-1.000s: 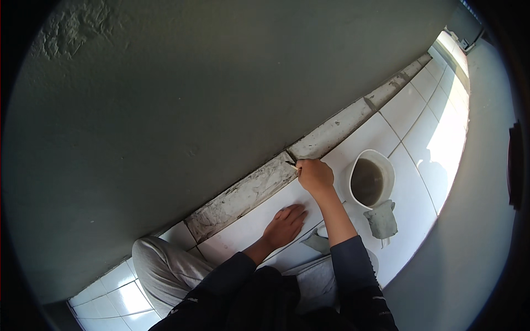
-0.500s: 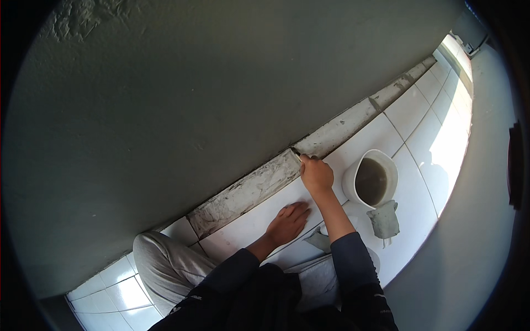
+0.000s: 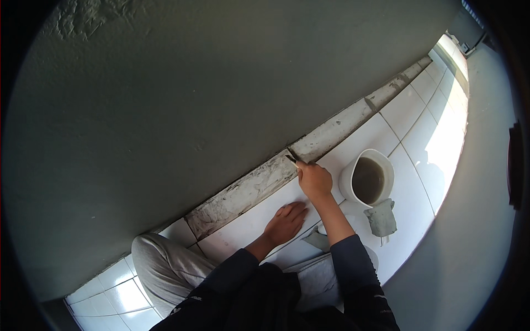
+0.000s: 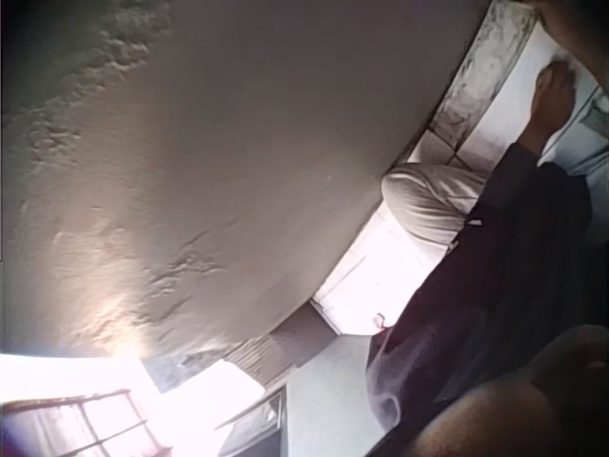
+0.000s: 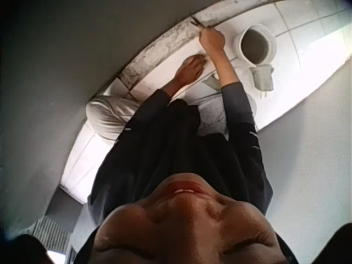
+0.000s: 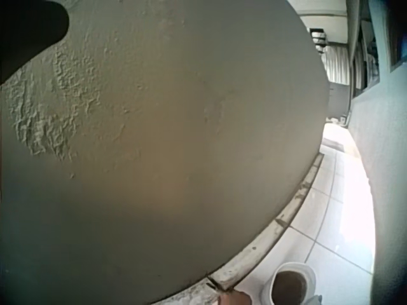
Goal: The person scrapes old material from a joint between floor tiles using a thin metal tool, periodically dipping the tool into a bucket of water to clean it.
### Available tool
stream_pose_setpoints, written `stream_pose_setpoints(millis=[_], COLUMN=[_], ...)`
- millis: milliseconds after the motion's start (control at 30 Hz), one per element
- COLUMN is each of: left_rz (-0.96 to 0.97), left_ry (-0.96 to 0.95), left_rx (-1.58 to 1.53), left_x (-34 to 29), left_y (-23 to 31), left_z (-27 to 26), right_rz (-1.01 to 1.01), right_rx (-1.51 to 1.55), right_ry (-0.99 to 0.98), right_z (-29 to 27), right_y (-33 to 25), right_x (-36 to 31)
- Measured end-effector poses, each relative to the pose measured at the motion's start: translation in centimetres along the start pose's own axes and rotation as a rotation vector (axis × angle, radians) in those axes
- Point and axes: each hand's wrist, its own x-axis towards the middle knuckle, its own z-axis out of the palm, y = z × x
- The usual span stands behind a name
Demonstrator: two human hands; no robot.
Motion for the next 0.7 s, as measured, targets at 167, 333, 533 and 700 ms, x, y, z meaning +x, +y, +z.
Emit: stream_pose_setpoints(millis=[167,333,533,700], left_rz=[-0.023,-0.022,-0.029,-0.025], left_ry=[-0.046,-0.045,-0.037,-0.052], left_rx=[-0.019,-0.007,-0.051,-0.033], left_x=[0.0,0.2,0.0,0.3], left_y=[0.0,-0.1,-0.1,0.3], left_z=[0.0,-0.2,-0.3,-0.1], right_rz=[0.048,0.079,0.084,0.114], right_rx=[-0.002,0.041,0.018,0.037], right_ry=[-0.109,-0.135,-0.176,-0.153], right_z=[-1.0,-1.6,-2.6,-1.6], right_y=[0.9,1.0,1.0,0.7], right_x=[-1.0,-0.3,-0.4,0.7])
